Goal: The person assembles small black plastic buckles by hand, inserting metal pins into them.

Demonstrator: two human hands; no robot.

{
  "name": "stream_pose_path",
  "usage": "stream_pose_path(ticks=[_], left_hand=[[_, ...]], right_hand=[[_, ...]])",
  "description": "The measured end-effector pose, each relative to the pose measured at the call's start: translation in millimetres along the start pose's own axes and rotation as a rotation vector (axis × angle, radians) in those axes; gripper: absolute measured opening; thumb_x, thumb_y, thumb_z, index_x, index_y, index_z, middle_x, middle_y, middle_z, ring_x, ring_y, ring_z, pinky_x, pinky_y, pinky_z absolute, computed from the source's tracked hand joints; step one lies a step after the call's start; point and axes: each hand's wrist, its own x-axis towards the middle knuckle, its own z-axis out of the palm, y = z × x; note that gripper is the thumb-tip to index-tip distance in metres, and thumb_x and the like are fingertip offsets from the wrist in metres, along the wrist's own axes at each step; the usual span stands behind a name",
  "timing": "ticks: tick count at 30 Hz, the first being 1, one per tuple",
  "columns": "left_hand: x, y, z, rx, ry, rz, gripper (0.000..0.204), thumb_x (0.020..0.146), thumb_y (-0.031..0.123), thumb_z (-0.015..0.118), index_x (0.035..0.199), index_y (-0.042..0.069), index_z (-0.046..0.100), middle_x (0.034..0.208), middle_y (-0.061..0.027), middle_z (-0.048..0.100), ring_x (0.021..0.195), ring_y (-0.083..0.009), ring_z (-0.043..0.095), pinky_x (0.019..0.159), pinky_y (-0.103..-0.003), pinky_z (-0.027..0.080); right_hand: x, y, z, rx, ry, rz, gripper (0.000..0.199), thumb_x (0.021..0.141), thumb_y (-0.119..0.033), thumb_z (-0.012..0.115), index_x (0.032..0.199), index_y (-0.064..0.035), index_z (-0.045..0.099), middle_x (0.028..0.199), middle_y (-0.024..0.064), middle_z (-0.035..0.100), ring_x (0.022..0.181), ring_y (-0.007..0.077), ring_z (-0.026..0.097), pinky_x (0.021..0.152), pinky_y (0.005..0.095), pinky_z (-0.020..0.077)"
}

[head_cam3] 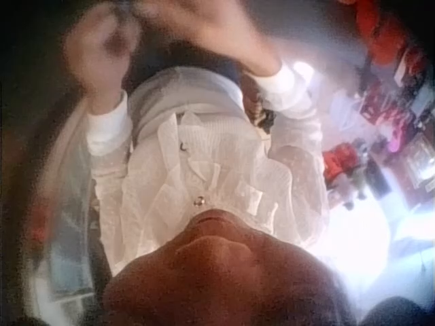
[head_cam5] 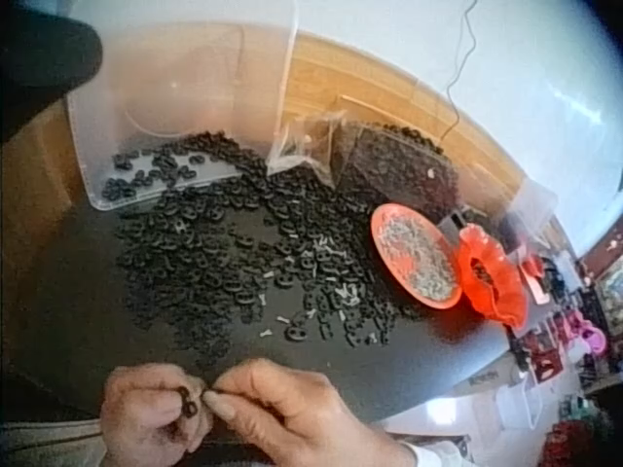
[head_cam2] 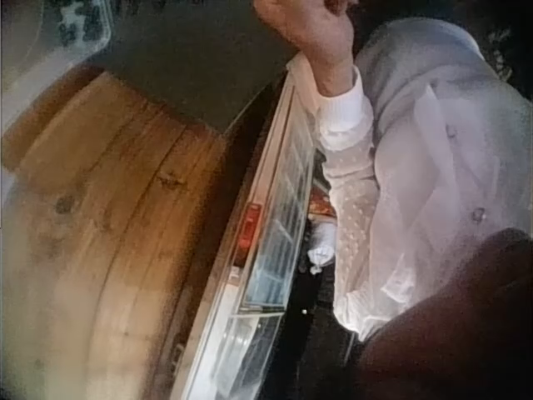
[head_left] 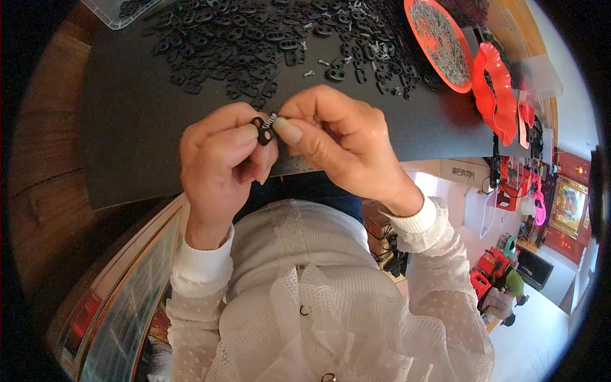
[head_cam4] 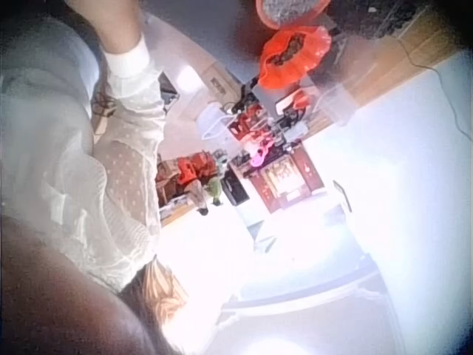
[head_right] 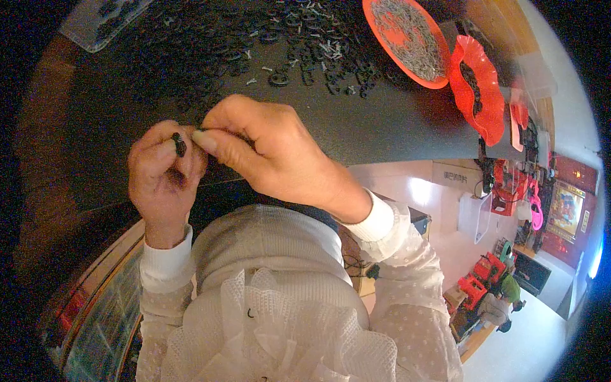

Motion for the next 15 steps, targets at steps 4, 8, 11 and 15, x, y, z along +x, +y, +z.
stream_pose_path(ticks=[4,8,11,15], left_hand=[[2,0,-5,-0.053,-0.094,-0.057,0.023,0.082,0.014,0.047,0.070,-0.004,0.055,0.053,-0.0034,0.046,0.046,-0.0075,0.039,0.043,-0.023,0.029],[1,1,1,0.014,-0.077,-0.006,0.019,0.081,0.009,0.049,0.067,-0.003,0.053,0.053,-0.0006,0.042,0.047,-0.0060,0.036,0.044,-0.023,0.027],[2,4,2,0.070,-0.093,-0.018,0.019,0.082,0.008,0.049,0.065,-0.001,0.051,0.054,0.0006,0.042,0.048,-0.0054,0.036,0.045,-0.024,0.027],[1,6,5,0.125,-0.094,-0.099,0.020,0.082,0.007,0.048,0.065,-0.001,0.050,0.056,0.0010,0.043,0.050,-0.0045,0.037,0.046,-0.023,0.027]], right_hand=[[9,-9,-14,0.220,-0.010,0.285,0.021,0.092,-0.018,0.061,0.080,-0.0020,0.060,0.062,-0.0029,0.052,0.056,0.0048,0.045,0.048,0.0231,0.0348],[16,-13,-25,0.338,-0.118,0.403,0.029,0.093,-0.024,0.058,0.072,-0.0050,0.058,0.058,-0.0057,0.047,0.053,0.0017,0.039,0.046,0.0214,0.0279],[16,-18,-28,0.304,-0.133,0.430,0.030,0.093,-0.023,0.058,0.070,-0.0053,0.057,0.057,-0.0068,0.045,0.052,0.0011,0.037,0.045,0.0216,0.0259],[15,-21,-31,0.220,-0.164,0.441,0.030,0.093,-0.022,0.058,0.068,-0.0050,0.055,0.056,-0.0088,0.041,0.051,0.0005,0.033,0.044,0.0223,0.0236]])
